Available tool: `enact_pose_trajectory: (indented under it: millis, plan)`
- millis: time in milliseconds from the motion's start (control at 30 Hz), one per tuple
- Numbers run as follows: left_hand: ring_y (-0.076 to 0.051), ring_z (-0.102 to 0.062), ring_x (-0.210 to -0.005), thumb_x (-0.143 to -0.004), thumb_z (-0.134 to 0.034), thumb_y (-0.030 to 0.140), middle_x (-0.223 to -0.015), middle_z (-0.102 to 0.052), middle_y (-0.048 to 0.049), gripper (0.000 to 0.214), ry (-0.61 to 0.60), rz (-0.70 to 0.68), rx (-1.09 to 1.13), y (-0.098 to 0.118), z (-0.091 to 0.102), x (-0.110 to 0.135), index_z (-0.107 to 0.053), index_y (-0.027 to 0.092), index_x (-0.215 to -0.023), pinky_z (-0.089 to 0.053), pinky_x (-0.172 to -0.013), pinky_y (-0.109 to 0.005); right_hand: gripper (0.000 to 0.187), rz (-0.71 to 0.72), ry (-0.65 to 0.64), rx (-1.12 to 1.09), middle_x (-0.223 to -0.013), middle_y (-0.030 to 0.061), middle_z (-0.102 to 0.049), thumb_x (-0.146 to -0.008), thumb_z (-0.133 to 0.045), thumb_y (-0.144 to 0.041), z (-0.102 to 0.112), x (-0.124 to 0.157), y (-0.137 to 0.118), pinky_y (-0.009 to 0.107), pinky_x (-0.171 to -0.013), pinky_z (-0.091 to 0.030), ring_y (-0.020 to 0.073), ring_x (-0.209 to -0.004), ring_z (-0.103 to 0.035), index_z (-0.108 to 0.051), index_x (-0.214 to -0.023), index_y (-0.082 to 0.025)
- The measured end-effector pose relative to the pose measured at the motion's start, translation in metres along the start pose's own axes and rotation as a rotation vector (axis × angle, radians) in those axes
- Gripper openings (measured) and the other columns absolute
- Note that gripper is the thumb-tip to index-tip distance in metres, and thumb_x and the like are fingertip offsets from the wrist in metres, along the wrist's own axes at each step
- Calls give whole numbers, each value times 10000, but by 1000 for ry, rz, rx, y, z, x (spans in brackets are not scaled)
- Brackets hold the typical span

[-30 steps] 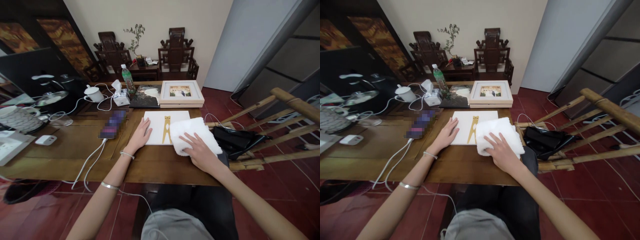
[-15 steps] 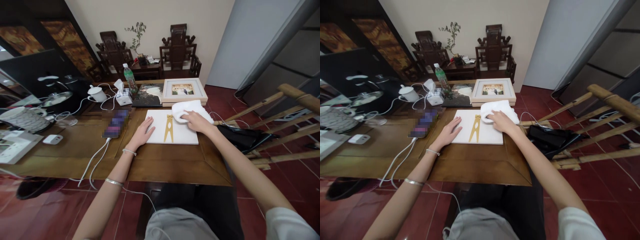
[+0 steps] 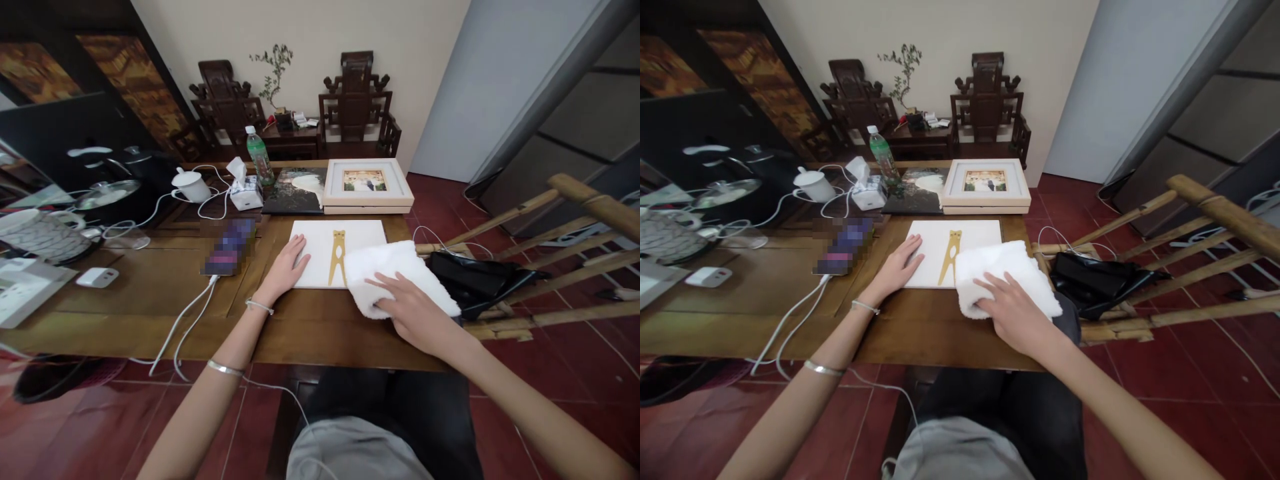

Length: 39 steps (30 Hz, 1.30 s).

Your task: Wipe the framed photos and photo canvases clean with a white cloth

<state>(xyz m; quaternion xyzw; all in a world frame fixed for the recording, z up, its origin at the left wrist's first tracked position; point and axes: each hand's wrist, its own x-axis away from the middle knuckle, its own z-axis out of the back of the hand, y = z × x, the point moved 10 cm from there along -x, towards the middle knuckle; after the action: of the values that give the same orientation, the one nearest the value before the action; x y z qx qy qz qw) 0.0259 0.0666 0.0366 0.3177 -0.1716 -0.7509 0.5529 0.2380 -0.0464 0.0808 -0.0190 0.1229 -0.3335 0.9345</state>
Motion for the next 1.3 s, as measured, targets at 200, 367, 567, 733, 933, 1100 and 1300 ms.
enact_pose_trajectory:
  millis: [200,367,567,733,933,1100,1300]
  plan:
    - [-245,-312,-1420,-910,-434,417,-1484,-416,-139,547,-23,-8,-3,0,0,0,-492,111,-1360,-219,-1178,-449,495,-93,12,28,-1179,139,-666,-663,-425,28,7,-37,39,457,-962,-460,282,-1154,-582,-691,-1026,-179]
    - [-242,-317,-1418,-906,-439,428,-1480,-423,-145,551,-8,-3,-3,-3,1,0,-504,108,-1350,-218,-1182,-425,535,-179,-53,30,-981,75,-730,-680,-419,7,12,-94,91,317,-758,-471,239,-863,-654,-691,-1092,-200]
    - [-249,-315,-1418,-910,-445,409,-1477,-425,-151,532,-9,-2,12,-2,1,1,-506,107,-1345,-215,-1182,-433,507,-204,-16,30,-1022,69,-728,-696,-432,-16,17,-132,129,292,-714,-435,242,-876,-639,-713,-1077,-198]
    - [-249,-322,-1415,-911,-447,409,-1470,-434,-155,529,6,-5,9,-1,2,1,-512,103,-1338,-219,-1183,-426,536,-214,-53,21,-1005,58,-732,-682,-415,-3,15,-111,112,283,-739,-420,233,-870,-636,-705,-1088,-200]
    - [-258,-317,-1417,-919,-435,395,-1470,-430,-167,529,7,-22,-10,0,0,0,-507,82,-1340,-230,-1180,-445,496,-191,-115,13,-836,65,-700,-646,-404,0,17,-42,51,292,-701,-416,225,-777,-619,-699,-994,-193]
    - [-253,-321,-1415,-942,-378,386,-1468,-430,-171,525,3,-43,-44,0,-2,-2,-517,63,-1330,-236,-1182,-435,466,-101,-147,-51,-1097,98,-668,-685,-371,6,19,-4,4,340,-853,-429,244,-1016,-597,-685,-968,-189]
    - [-245,-334,-1409,-954,-321,323,-1462,-443,-158,494,11,-67,-59,-2,-3,-2,-516,70,-1331,-241,-1183,-445,466,-142,-167,-30,-963,100,-680,-689,-367,-5,11,-23,28,354,-840,-446,256,-959,-608,-680,-989,-175]
